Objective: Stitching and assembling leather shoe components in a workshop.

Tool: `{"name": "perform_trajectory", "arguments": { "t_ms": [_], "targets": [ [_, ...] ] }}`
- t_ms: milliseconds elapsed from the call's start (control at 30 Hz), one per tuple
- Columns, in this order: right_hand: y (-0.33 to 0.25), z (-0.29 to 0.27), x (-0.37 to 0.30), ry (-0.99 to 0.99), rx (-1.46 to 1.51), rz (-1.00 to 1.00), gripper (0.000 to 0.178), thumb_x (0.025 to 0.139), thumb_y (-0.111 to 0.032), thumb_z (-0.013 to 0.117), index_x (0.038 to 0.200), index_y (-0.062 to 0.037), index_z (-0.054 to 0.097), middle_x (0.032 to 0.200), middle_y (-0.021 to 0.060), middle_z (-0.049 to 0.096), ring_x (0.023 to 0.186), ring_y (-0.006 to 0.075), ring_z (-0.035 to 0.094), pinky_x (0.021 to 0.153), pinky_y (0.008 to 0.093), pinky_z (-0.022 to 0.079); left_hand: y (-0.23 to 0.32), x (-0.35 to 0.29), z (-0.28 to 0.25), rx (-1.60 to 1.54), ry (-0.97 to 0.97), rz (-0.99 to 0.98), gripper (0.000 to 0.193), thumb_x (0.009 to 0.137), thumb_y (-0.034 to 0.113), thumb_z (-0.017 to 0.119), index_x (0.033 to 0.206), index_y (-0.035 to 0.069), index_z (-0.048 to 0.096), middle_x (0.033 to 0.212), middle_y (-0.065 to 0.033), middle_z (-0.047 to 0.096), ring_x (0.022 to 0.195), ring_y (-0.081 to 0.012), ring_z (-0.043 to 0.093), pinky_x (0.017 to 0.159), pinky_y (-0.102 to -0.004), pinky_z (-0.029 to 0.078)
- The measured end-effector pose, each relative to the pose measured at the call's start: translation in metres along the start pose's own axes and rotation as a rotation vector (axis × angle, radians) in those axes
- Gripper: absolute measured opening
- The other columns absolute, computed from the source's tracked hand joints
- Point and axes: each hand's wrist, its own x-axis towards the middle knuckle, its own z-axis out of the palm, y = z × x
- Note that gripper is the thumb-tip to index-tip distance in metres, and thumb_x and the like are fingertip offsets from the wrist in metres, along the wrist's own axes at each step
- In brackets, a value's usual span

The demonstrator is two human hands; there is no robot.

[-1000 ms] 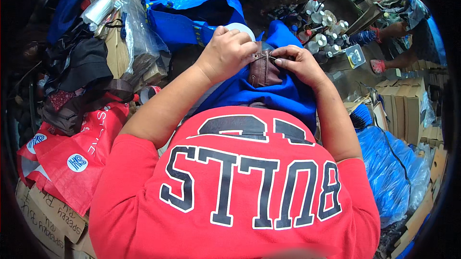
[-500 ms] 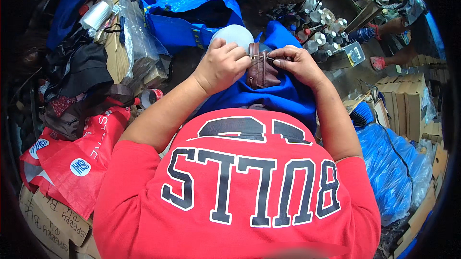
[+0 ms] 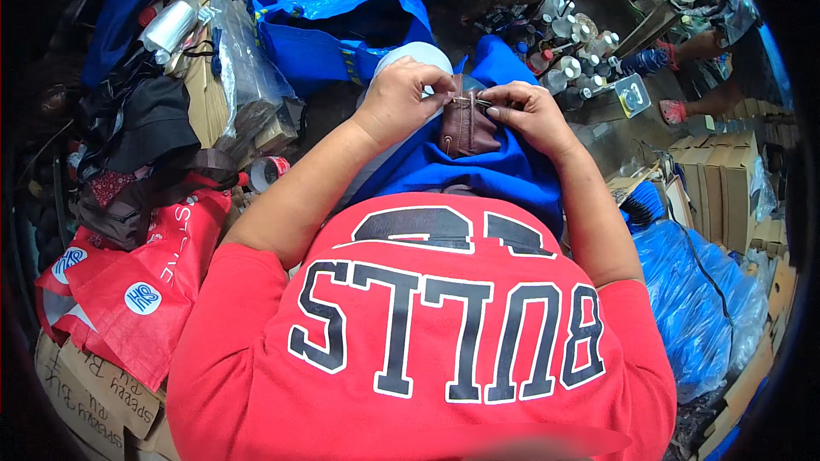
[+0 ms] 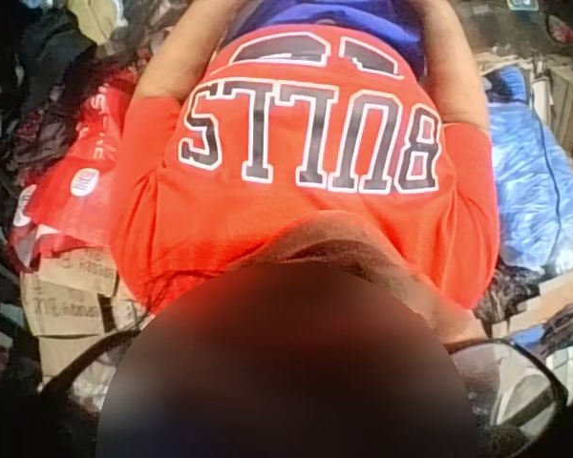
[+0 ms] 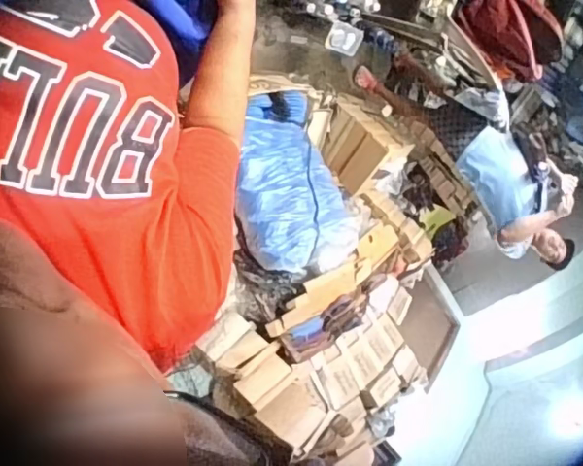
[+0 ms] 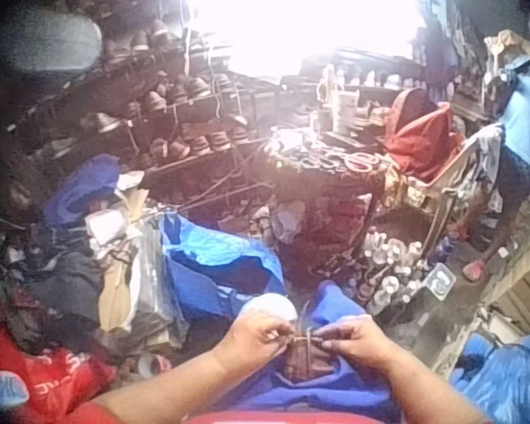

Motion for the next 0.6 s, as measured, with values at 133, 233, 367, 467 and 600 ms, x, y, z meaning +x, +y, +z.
{"name": "perform_trajectory", "arguments": {
  "t_ms": [133,233,367,467,600],
  "targets": [
    [-0.004,0.007,-0.001,0.036,-0.019,-0.054,0.022,0.078,-0.004,0.068,0.099,-0.0020,0.068,0.088,0.0040,0.067,0.081,0.0110,0.061,0.075,0.0252,0.048,-0.005,-0.005,0.012,-0.068,-0.053,-0.145,0.010,0.071,0.005,0.068,0.080,0.009,0.068,0.078,-0.0083,0.066,0.077,-0.0272,0.059,0.072,-0.0368,0.047],
    [-0.004,0.014,0.000,0.083,0.051,-0.031,0.020,0.077,-0.006,0.070,0.097,-0.0021,0.069,0.082,0.0030,0.069,0.075,0.0069,0.061,0.072,0.0232,0.050,-0.008,-0.008,0.020,-0.040,0.022,-0.059,0.011,0.072,0.004,0.067,0.082,0.009,0.068,0.078,-0.0093,0.065,0.078,-0.0284,0.058,0.074,-0.0374,0.046],
    [-0.002,0.019,0.002,0.098,0.261,0.089,0.016,0.079,-0.006,0.071,0.093,-0.0006,0.068,0.082,0.0007,0.067,0.074,0.0055,0.059,0.069,0.0216,0.049,-0.007,-0.008,0.024,0.022,0.021,-0.031,0.015,0.073,0.005,0.070,0.087,0.008,0.069,0.083,-0.0081,0.066,0.077,-0.0233,0.059,0.070,-0.0330,0.048],
    [-0.003,0.016,0.004,0.082,0.343,0.122,0.014,0.078,-0.007,0.072,0.090,0.0000,0.067,0.081,0.0005,0.067,0.073,0.0052,0.058,0.068,0.0210,0.048,-0.004,-0.002,0.024,0.001,0.017,0.013,0.014,0.071,0.005,0.071,0.084,0.008,0.069,0.082,-0.0083,0.066,0.079,-0.0245,0.059,0.072,-0.0339,0.048],
    [-0.008,0.006,0.003,0.054,0.148,0.009,0.011,0.076,-0.006,0.073,0.081,-0.0013,0.065,0.077,-0.0001,0.062,0.071,0.0072,0.054,0.066,0.0227,0.045,-0.004,0.009,0.011,0.030,-0.041,0.286,0.012,0.068,0.005,0.073,0.078,0.006,0.066,0.080,-0.0087,0.064,0.081,-0.0276,0.059,0.074,-0.0355,0.047]
  ]
}}
